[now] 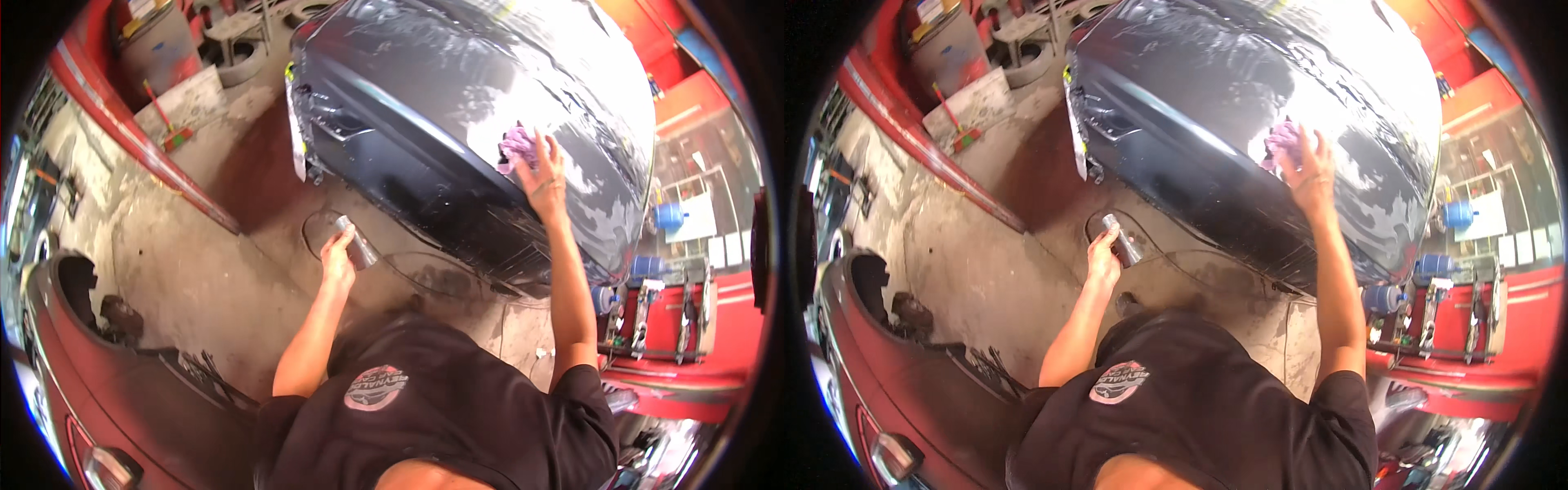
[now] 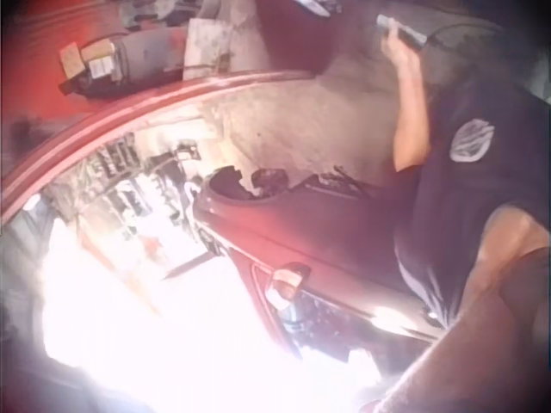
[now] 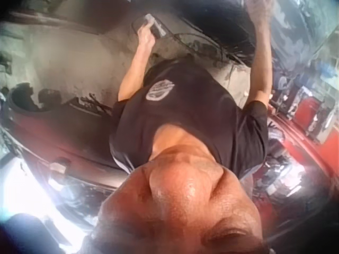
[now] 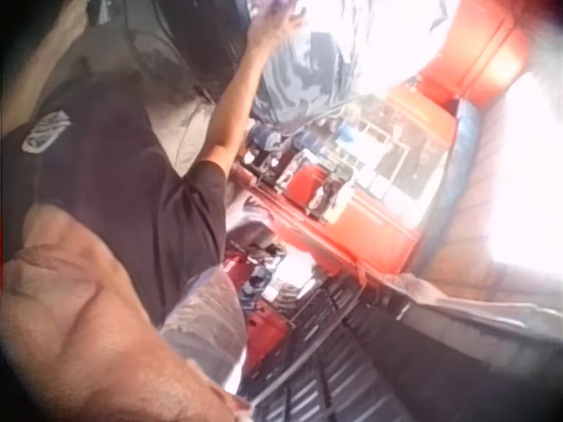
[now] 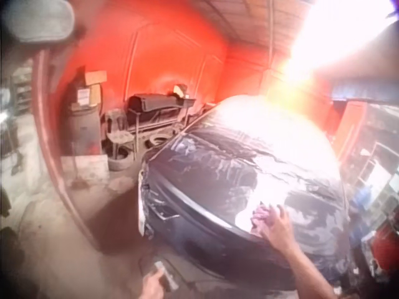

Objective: The person sands the surface of a dark-colored vehicle trunk using a sanding block and a cloth, moving the block across the panel and wiping it down between passes.

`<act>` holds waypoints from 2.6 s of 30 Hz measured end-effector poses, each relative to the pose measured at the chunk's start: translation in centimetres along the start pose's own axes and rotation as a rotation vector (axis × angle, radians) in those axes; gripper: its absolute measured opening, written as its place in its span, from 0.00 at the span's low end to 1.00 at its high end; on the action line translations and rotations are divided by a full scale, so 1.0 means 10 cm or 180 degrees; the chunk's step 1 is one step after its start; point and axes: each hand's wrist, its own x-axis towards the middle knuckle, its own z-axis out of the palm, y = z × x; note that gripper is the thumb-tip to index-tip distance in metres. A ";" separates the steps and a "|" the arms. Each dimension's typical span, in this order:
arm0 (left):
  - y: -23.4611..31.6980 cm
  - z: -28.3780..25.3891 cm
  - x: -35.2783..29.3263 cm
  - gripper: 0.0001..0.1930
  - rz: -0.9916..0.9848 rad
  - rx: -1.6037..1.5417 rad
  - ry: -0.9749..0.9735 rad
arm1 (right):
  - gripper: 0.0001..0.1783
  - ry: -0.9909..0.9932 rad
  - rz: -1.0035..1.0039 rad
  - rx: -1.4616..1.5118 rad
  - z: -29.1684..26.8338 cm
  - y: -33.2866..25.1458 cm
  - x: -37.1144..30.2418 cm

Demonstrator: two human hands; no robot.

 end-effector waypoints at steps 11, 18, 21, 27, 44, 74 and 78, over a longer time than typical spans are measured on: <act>-0.26 0.60 0.28 0.38 0.1114 0.0693 -0.0080 | 0.14 -0.0265 -0.1153 0.0797 1.04 -0.73 0.68; 0.02 1.43 0.72 0.24 0.2496 0.1195 -0.0097 | 0.06 -0.1138 -0.1486 0.1348 1.13 -1.65 1.27; 0.09 1.82 0.79 0.22 0.2761 0.1069 0.0073 | 0.07 -0.1009 -0.1921 0.1194 1.32 -1.69 1.59; 0.03 2.13 0.71 0.23 0.2909 0.1006 0.0534 | 0.13 -0.1484 -0.1523 0.0697 1.55 -1.67 1.92; 0.20 2.33 1.47 0.21 0.3854 0.1790 0.1497 | 0.20 -0.0531 -0.2104 0.1098 1.97 -0.87 1.85; 0.34 2.28 1.40 0.21 0.3728 0.1247 0.1160 | 0.21 -0.0770 -0.1969 0.1025 1.85 -1.10 1.86; 0.27 2.31 1.43 0.18 0.3889 0.1011 0.1115 | 0.23 -0.0823 -0.1941 0.1127 1.86 -1.31 1.86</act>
